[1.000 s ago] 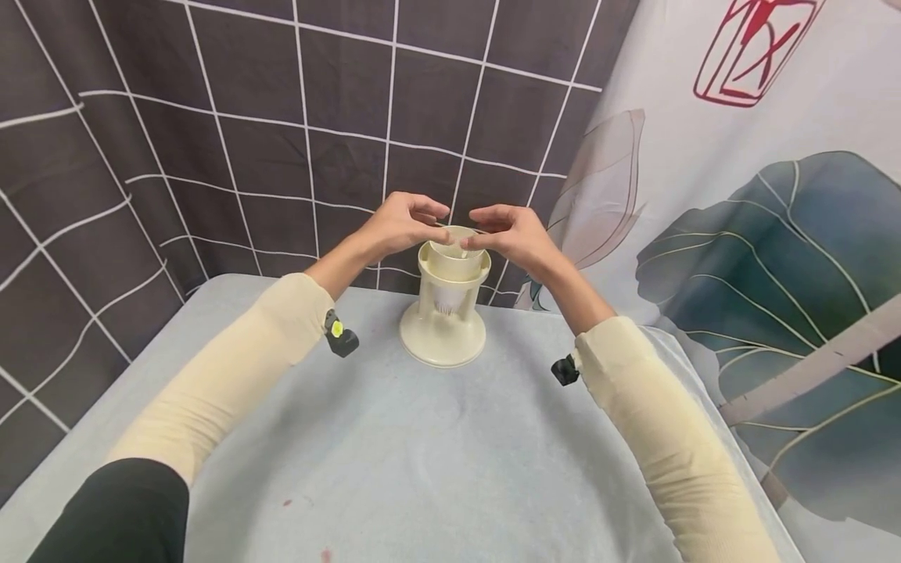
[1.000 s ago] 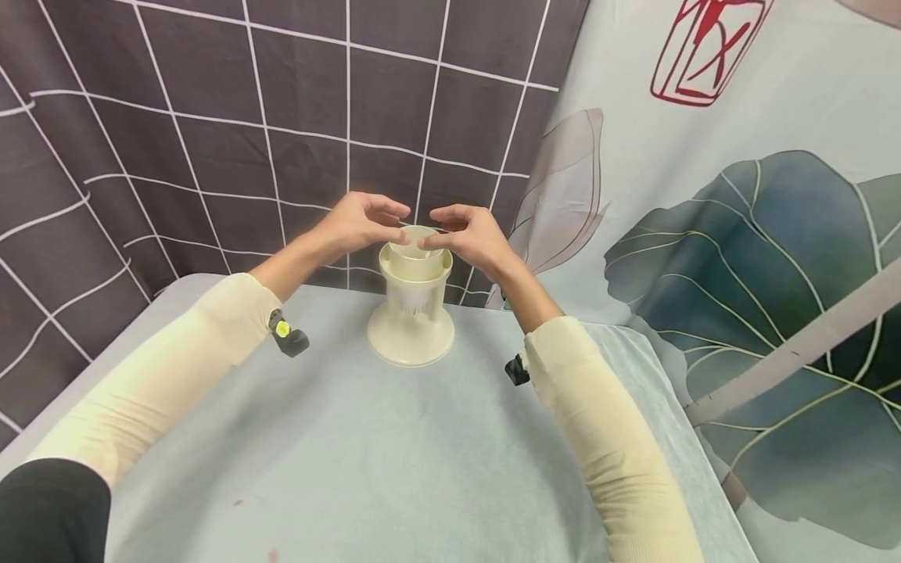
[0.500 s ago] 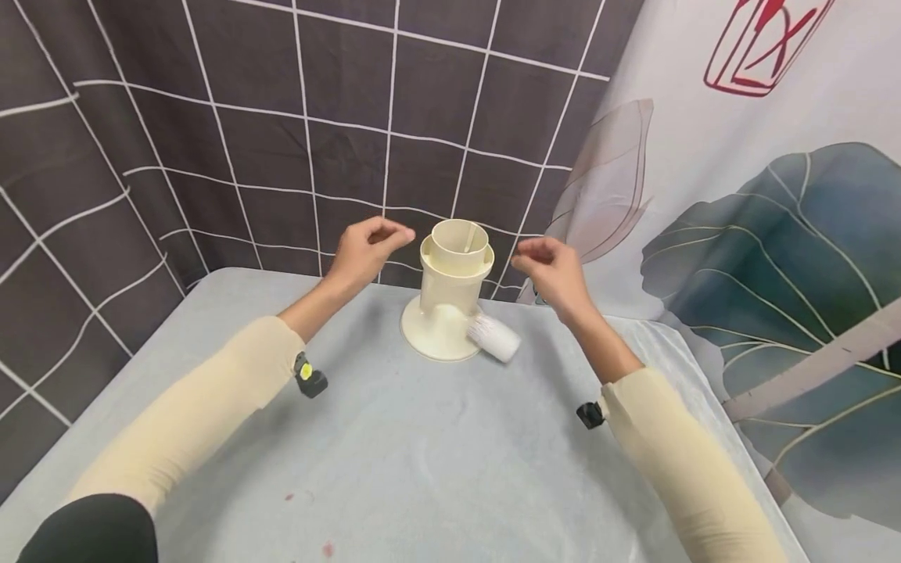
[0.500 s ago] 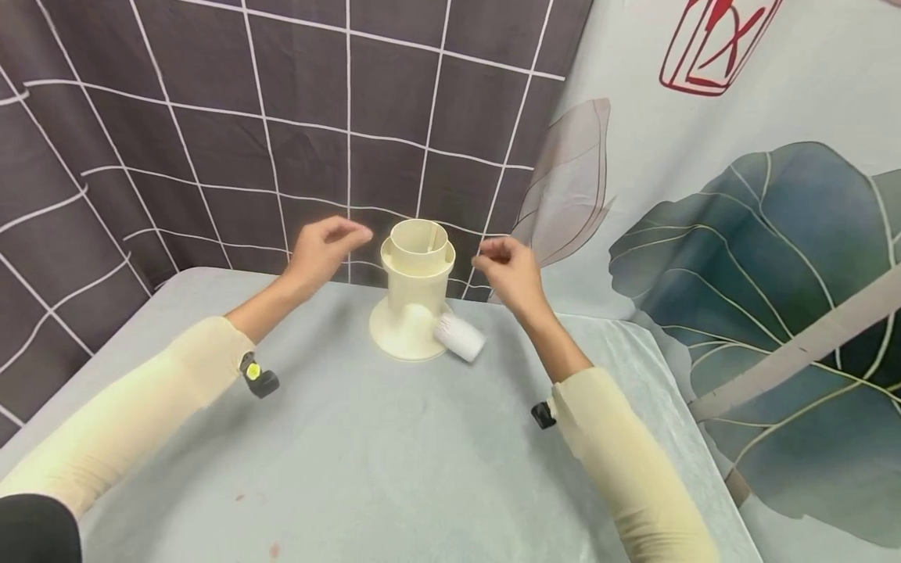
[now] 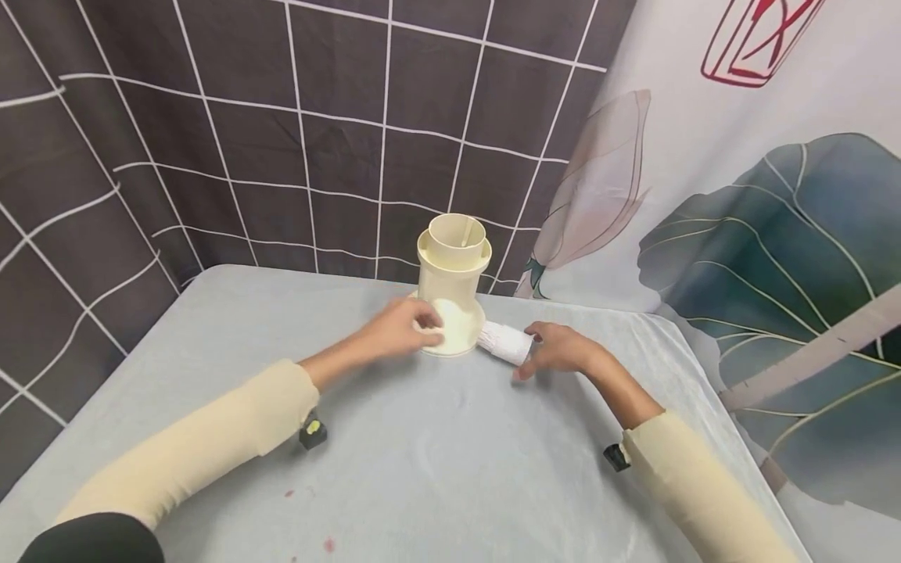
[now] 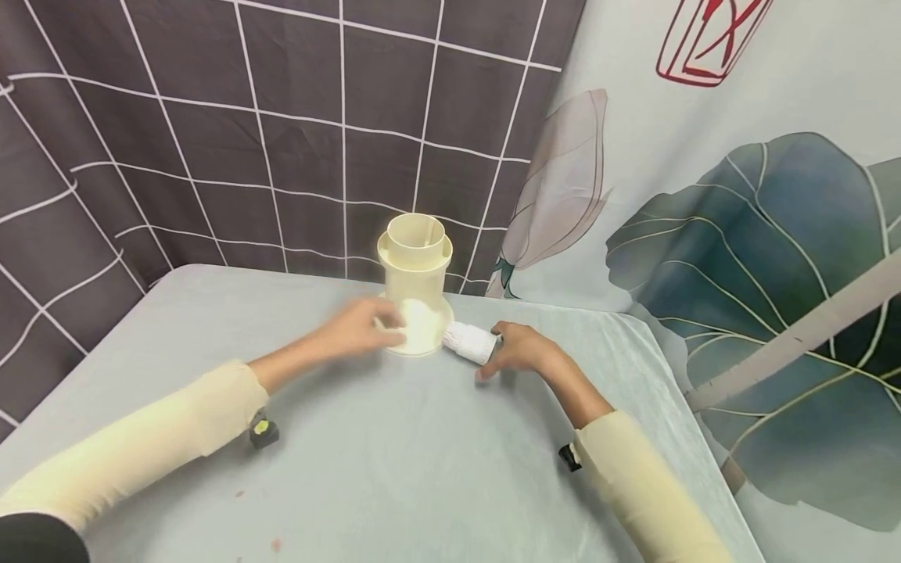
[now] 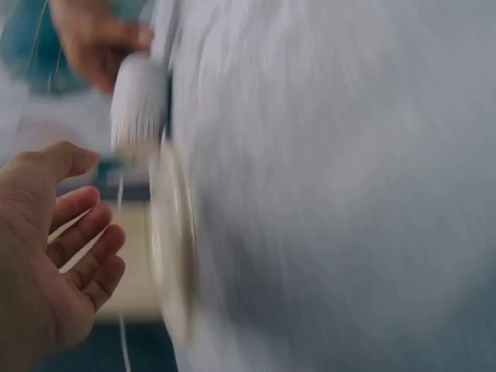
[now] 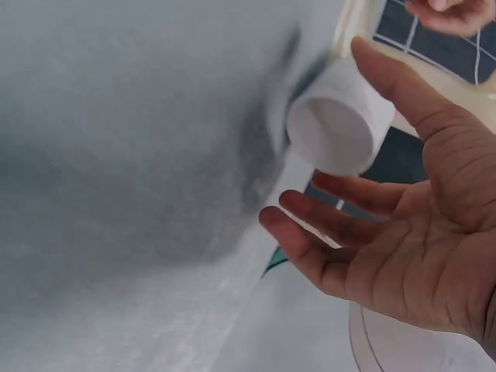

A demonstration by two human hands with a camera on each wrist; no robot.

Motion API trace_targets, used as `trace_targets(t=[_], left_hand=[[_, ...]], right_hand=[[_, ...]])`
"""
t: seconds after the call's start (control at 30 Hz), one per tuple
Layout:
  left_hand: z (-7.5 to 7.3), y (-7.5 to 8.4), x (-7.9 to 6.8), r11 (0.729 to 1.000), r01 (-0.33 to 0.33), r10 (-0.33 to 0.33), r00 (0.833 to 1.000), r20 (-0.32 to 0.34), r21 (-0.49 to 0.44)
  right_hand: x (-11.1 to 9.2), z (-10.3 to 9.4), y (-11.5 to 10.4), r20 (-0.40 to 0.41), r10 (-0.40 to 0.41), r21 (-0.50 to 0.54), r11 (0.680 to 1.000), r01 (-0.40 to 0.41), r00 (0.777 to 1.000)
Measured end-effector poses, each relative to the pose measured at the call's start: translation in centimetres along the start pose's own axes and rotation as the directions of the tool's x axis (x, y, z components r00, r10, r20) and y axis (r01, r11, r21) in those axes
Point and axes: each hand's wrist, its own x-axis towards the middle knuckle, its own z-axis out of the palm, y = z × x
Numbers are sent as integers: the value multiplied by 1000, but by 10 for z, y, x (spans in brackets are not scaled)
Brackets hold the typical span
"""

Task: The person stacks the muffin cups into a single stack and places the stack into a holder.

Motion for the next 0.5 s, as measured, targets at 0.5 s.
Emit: trace_targets(t=[0.5], left_hand=[[119,-4,108,880,-303,221,943,249,365]], right_hand=[[50,40,64,-136,-28,31,999,32,990]])
